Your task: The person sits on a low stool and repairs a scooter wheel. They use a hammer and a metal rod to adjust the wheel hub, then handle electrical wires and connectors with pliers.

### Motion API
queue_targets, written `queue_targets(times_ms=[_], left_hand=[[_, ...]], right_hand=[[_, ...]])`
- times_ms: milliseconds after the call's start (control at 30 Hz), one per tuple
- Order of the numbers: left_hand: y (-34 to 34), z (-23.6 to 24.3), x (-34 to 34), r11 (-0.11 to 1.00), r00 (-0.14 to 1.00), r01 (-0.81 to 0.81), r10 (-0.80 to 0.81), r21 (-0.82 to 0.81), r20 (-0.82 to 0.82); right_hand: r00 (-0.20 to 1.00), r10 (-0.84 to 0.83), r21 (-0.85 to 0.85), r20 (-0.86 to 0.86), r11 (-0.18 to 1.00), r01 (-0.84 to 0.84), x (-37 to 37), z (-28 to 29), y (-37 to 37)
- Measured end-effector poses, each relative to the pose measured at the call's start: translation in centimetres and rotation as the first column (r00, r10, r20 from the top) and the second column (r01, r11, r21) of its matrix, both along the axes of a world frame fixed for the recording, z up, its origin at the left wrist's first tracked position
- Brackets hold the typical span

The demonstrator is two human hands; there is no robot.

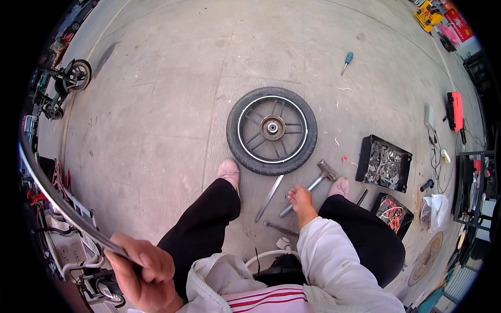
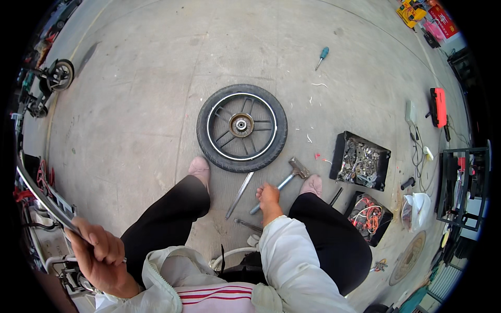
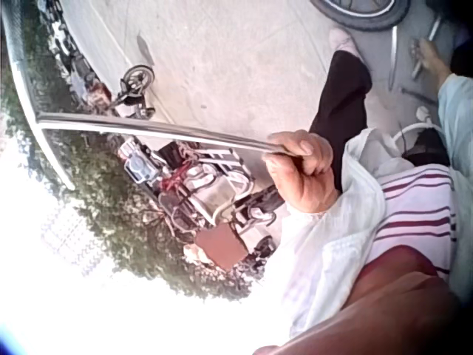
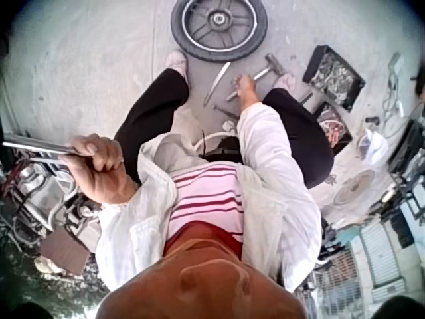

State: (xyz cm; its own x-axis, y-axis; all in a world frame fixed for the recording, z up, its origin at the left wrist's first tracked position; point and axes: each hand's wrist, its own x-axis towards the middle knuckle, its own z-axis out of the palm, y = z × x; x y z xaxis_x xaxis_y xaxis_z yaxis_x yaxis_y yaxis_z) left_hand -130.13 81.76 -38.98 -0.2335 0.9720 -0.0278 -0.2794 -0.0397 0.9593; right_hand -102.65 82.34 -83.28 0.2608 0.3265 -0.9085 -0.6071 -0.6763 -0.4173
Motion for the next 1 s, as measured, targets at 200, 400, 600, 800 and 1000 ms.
queue_targets(times_ms=[200, 400, 600, 800, 1000], left_hand=[[0.6, -0.4, 0.8, 0.996, 0.998, 0.023, -0.017, 0.085, -0.065], [1.4, 0.0, 1.7, 0.993, 0.994, 0.112, -0.112, -0.022, 0.012], [1.0, 0.1, 2.5, 0.992, 0.993, 0.120, -0.120, -0.030, 0.006], [1.5, 0.0, 3.4, 0.990, 0.990, 0.138, -0.137, 0.000, 0.033], [0.7, -0.6, 2.8, 0.988, 0.987, 0.141, -0.135, 0.062, -0.091]], right_hand=[[0.996, -0.049, 0.141, -0.077, 0.988, 0.059, -1.3, -0.2, 5.6], [0.964, -0.136, 0.175, -0.229, 0.968, 0.179, -1.0, -1.3, 7.5], [0.940, -0.194, 0.165, -0.280, 0.955, 0.246, -1.7, -0.5, 8.2], [0.935, -0.172, 0.069, -0.310, 0.977, 0.202, -3.9, 0.9, 8.0], [0.917, -0.136, 0.051, -0.376, 0.985, 0.168, -7.6, 2.8, 7.2]])
